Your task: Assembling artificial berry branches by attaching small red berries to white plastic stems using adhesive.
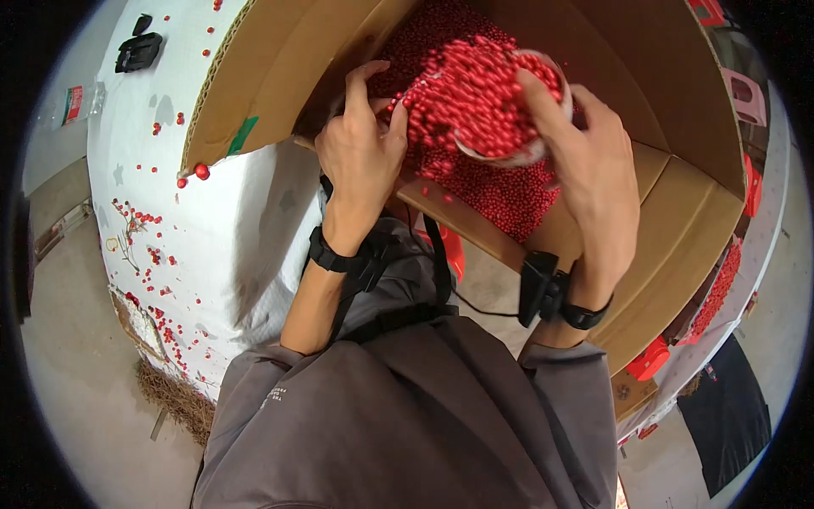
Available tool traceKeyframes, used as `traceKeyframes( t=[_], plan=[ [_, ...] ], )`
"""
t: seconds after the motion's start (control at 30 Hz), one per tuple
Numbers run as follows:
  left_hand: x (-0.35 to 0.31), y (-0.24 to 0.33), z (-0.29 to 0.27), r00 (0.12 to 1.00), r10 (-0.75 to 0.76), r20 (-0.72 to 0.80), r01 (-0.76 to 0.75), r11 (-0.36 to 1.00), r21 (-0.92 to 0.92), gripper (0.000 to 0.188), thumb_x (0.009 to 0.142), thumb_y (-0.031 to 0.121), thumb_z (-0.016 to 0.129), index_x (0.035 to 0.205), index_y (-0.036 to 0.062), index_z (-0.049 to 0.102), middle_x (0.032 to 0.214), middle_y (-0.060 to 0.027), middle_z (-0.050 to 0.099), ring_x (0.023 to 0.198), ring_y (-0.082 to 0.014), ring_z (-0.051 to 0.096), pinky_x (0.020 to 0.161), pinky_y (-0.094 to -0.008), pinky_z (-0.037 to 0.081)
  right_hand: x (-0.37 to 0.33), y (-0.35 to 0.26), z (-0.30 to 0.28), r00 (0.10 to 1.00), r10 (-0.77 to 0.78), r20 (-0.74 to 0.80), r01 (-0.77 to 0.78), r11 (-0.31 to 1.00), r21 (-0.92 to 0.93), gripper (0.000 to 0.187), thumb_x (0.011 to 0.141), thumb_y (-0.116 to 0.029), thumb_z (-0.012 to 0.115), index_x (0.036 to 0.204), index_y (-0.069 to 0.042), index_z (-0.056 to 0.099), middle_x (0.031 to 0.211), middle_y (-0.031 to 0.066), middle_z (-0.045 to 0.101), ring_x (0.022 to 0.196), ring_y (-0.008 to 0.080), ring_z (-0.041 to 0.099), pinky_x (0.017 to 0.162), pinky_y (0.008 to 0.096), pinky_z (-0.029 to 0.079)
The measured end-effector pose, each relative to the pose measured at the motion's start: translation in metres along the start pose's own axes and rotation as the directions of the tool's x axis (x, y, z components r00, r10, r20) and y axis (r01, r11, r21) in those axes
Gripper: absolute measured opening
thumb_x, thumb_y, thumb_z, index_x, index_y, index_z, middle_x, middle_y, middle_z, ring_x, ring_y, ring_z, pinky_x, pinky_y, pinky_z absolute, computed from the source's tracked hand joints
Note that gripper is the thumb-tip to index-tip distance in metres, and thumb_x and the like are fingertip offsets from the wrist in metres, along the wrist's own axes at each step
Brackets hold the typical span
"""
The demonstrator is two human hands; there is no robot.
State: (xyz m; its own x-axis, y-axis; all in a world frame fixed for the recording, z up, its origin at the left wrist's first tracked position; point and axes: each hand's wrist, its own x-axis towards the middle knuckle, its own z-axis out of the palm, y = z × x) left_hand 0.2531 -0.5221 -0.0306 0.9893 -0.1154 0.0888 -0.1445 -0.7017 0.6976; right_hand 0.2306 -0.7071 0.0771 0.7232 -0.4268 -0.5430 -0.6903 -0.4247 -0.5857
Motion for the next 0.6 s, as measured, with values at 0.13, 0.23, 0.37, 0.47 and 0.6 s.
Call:
traceKeyframes(
  t=[0.13, 0.23, 0.37, 0.47, 0.6],
  plan=[
    [0.0, -0.004, 0.004, 0.999, 0.031, -0.039, -0.032, 0.999, -0.032, 0.046, 0.08, 0.011, 0.069, 0.123, 0.0171, 0.052, 0.076, -0.0107, 0.07, 0.066, -0.0319, 0.067, 0.06, -0.0408, 0.052, 0.005, -0.01, 0.01, 0.938, -0.186, -0.293, 0.104, 0.956, -0.274, 0.054, 0.084, -0.046, 0.065, 0.108, 0.003, 0.063, 0.083, 0.0169, 0.068, 0.081, 0.0293, 0.068, 0.075, 0.0374, 0.053],
    [-0.001, -0.007, 0.007, 0.997, 0.071, -0.041, -0.072, 0.997, -0.009, 0.046, 0.084, 0.013, 0.065, 0.127, 0.0152, 0.046, 0.052, -0.0127, 0.056, 0.05, -0.0342, 0.06, 0.047, -0.0446, 0.047, 0.035, 0.008, 0.021, 0.877, -0.258, -0.406, 0.089, 0.916, -0.39, 0.051, 0.087, -0.043, 0.063, 0.111, 0.001, 0.061, 0.083, 0.0156, 0.068, 0.082, 0.0271, 0.068, 0.075, 0.0357, 0.052],
    [-0.001, -0.008, 0.005, 0.996, 0.067, -0.064, -0.068, 0.997, -0.02, 0.045, 0.084, 0.013, 0.065, 0.126, 0.0167, 0.047, 0.051, -0.0124, 0.056, 0.049, -0.0336, 0.06, 0.048, -0.0451, 0.047, 0.13, 0.104, 0.031, 0.884, -0.381, -0.272, 0.248, 0.874, -0.417, 0.055, 0.085, -0.02, 0.066, 0.133, -0.001, 0.045, 0.115, 0.0251, 0.062, 0.103, 0.0357, 0.063, 0.093, 0.0386, 0.048],
    [0.0, -0.004, 0.01, 0.997, 0.065, -0.05, -0.067, 0.997, -0.035, 0.046, 0.084, 0.013, 0.065, 0.126, 0.0168, 0.048, 0.054, -0.0118, 0.059, 0.05, -0.0329, 0.061, 0.049, -0.0446, 0.048, 0.177, 0.191, 0.05, 0.81, -0.572, -0.126, 0.48, 0.771, -0.418, 0.058, 0.084, -0.007, 0.06, 0.138, -0.002, 0.041, 0.128, 0.0251, 0.054, 0.118, 0.0351, 0.054, 0.101, 0.0371, 0.044],
    [0.0, -0.005, 0.008, 0.998, 0.033, -0.06, -0.035, 0.999, -0.039, 0.046, 0.083, 0.013, 0.067, 0.125, 0.0169, 0.049, 0.062, -0.0105, 0.065, 0.053, -0.0313, 0.063, 0.05, -0.0431, 0.05, 0.167, 0.195, 0.068, 0.703, -0.567, 0.43, 0.692, 0.685, -0.228, 0.06, 0.085, -0.005, 0.054, 0.143, -0.006, 0.038, 0.135, 0.024, 0.048, 0.127, 0.0381, 0.045, 0.102, 0.0425, 0.042]
  ],
)
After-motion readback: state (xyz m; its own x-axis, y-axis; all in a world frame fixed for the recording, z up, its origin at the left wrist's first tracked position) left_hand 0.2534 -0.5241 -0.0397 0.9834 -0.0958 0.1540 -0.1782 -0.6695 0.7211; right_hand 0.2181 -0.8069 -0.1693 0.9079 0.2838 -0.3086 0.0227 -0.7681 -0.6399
